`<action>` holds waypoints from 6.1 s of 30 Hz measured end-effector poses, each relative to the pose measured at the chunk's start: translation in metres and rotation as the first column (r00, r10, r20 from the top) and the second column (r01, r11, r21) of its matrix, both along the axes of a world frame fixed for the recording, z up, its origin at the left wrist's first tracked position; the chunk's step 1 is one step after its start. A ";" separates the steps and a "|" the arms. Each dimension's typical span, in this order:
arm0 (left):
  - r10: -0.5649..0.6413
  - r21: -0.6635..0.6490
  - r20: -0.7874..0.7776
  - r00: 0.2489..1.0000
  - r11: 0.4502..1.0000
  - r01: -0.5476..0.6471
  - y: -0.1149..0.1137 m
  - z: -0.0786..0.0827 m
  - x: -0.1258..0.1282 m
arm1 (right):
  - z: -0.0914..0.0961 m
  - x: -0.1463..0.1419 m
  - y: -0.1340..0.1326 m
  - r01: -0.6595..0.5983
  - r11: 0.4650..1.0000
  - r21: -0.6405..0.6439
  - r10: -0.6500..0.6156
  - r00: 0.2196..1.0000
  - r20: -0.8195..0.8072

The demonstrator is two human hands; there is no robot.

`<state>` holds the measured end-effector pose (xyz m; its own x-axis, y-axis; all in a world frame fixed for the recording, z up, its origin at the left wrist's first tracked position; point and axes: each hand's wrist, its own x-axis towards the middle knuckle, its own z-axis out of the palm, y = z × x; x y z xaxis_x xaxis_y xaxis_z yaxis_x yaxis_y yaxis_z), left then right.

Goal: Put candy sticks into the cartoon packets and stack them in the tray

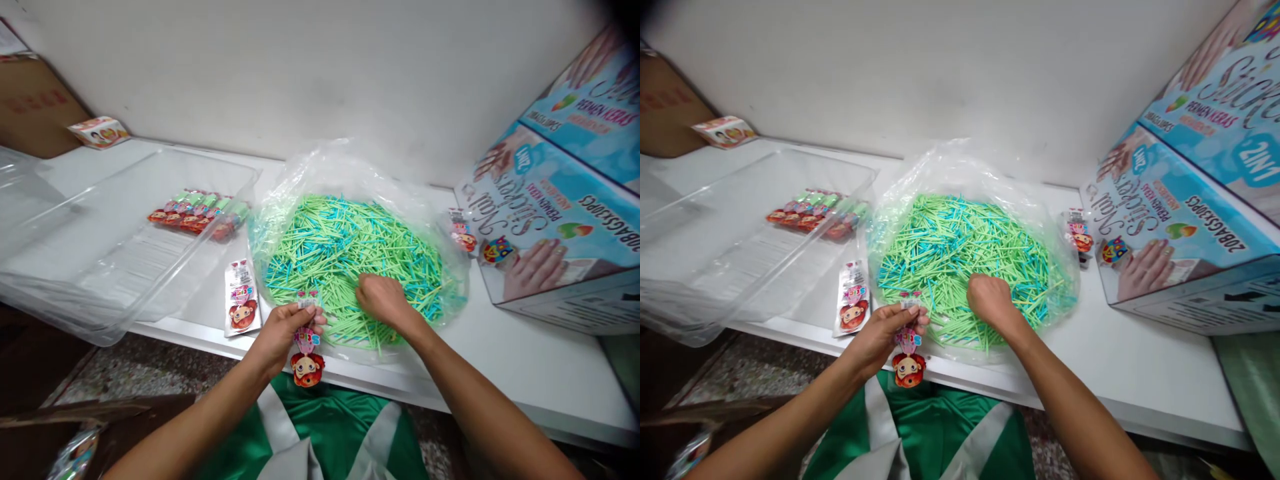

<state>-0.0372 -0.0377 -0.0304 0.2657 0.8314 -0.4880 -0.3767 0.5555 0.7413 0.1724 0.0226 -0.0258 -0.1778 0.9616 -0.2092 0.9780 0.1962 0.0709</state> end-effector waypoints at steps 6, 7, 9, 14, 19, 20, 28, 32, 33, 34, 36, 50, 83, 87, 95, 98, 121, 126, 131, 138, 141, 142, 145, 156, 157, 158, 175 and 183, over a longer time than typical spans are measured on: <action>0.101 0.219 -0.167 0.981 0.974 -0.063 0.027 0.018 -0.005 | 0.024 0.014 0.003 -0.039 0.994 0.097 0.045 0.997 -0.059; 0.152 0.290 -0.205 0.967 0.953 -0.088 0.034 0.022 -0.003 | 0.027 0.014 0.002 -0.059 0.990 0.126 0.069 0.995 -0.078; 0.260 0.442 -0.271 0.927 0.889 -0.121 0.048 0.031 0.003 | 0.031 0.012 0.001 -0.111 0.975 0.190 0.134 0.985 -0.110; 0.381 0.694 -0.331 0.863 0.718 -0.051 0.084 0.046 0.027 | 0.032 0.013 0.000 -0.164 0.939 0.302 0.206 0.972 -0.112; 0.442 0.799 -0.353 0.825 0.601 0.019 0.109 0.039 0.052 | 0.033 0.014 -0.002 -0.205 0.916 0.346 0.232 0.972 -0.040; 0.441 0.801 -0.352 0.826 0.598 0.022 0.112 0.037 0.058 | 0.034 0.012 -0.003 -0.225 0.911 0.346 0.250 0.968 -0.029; 0.388 0.796 -0.277 0.879 0.605 -0.016 0.108 0.039 0.089 | 0.038 0.004 -0.012 -0.181 0.977 0.113 0.213 0.786 -0.580; 0.516 0.725 -0.062 0.855 0.612 -0.317 0.093 0.048 0.091 | 0.040 -0.009 -0.012 0.168 0.984 -0.056 -0.048 -0.046 -0.998; 0.530 0.683 -0.027 0.847 0.629 -0.372 0.088 0.048 0.093 | 0.039 -0.017 -0.012 0.235 0.966 -0.108 -0.051 -0.236 -0.970; 0.536 0.641 -0.005 0.844 0.650 -0.409 0.083 0.047 0.096 | 0.038 -0.027 -0.012 0.279 0.948 -0.156 -0.045 -0.367 -0.929; 0.530 0.572 0.010 0.848 0.692 -0.439 0.074 0.043 0.103 | 0.033 -0.046 -0.016 0.298 0.926 -0.232 -0.065 -0.480 -0.875; -0.014 0.334 -0.067 0.998 0.942 0.036 0.048 0.026 0.047 | 0.036 -0.004 -0.045 -0.070 0.989 -0.126 -0.090 0.384 -0.919; 0.317 0.651 -0.758 0.570 0.417 0.634 0.023 0.020 0.018 | 0.080 0.015 -0.035 -0.396 0.904 -0.160 0.325 0.882 -0.342; 0.354 0.535 -0.833 0.425 0.324 0.780 0.021 0.025 0.021 | 0.072 0.010 -0.038 -0.402 0.905 -0.139 0.352 0.892 -0.285; -0.058 0.365 -0.905 0.422 0.405 0.838 0.011 0.039 0.029 | 0.088 0.009 -0.022 -0.494 0.850 -0.181 0.378 0.813 -0.443; -0.359 0.418 -0.593 0.721 0.628 0.656 0.008 0.031 0.031 | 0.092 0.016 -0.011 -0.539 0.821 -0.188 0.354 0.739 -0.574; -0.252 0.234 -0.012 0.968 0.940 0.248 -0.003 0.015 0.043 | 0.040 0.003 -0.045 0.036 0.959 -0.281 -0.284 0.129 -0.950; -0.262 0.226 0.064 0.963 0.944 0.241 -0.005 0.016 0.044 | 0.046 -0.001 -0.047 0.058 0.962 -0.266 -0.273 0.174 -0.946; -0.238 0.198 0.096 0.967 0.956 0.215 -0.006 0.014 0.046 | 0.047 -0.006 -0.051 0.131 0.960 -0.246 -0.262 0.129 -0.956; -0.254 0.139 0.098 0.962 0.961 0.239 -0.005 0.018 0.045 | 0.045 -0.006 -0.050 0.088 0.978 -0.187 -0.201 0.190 -0.961; -0.261 0.128 0.101 0.960 0.960 0.247 -0.004 0.018 0.044 | 0.045 -0.005 -0.049 0.084 0.977 -0.195 -0.208 0.198 -0.958; -0.264 0.132 0.106 0.959 0.959 0.250 -0.004 0.017 0.043 | 0.045 -0.004 -0.049 0.080 0.977 -0.198 -0.211 0.208 -0.955; -0.294 0.154 0.117 0.949 0.949 0.275 -0.005 0.016 0.042 | 0.045 -0.002 -0.048 0.062 0.978 -0.198 -0.207 0.240 -0.948; -0.323 0.161 0.163 0.932 0.941 0.298 -0.007 0.016 0.044 | 0.050 -0.007 -0.054 0.079 0.960 -0.268 -0.277 0.133 -0.952; -0.323 0.165 0.166 0.932 0.941 0.297 -0.007 0.015 0.044 | 0.051 -0.006 -0.055 0.073 0.964 -0.257 -0.265 0.154 -0.952; -0.321 0.168 0.167 0.932 0.941 0.294 -0.007 0.015 0.044 | 0.051 -0.006 -0.055 0.067 0.968 -0.241 -0.249 0.183 -0.951; -0.325 0.164 0.218 0.920 0.942 0.294 -0.008 0.014 0.045 | 0.052 -0.008 -0.057 0.131 0.967 -0.217 -0.243 0.240 -0.940; -0.360 0.135 0.229 0.904 0.932 0.337 -0.007 0.012 0.041 | 0.055 -0.005 -0.056 0.109 0.989 -0.095 -0.130 0.380 -0.916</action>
<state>0.0041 -0.0449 -0.0180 0.6485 0.7008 -0.2972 -0.3480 0.6201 0.7031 0.1671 -0.0336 0.0290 -0.1549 0.9879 -0.0103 0.4582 0.0626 -0.8866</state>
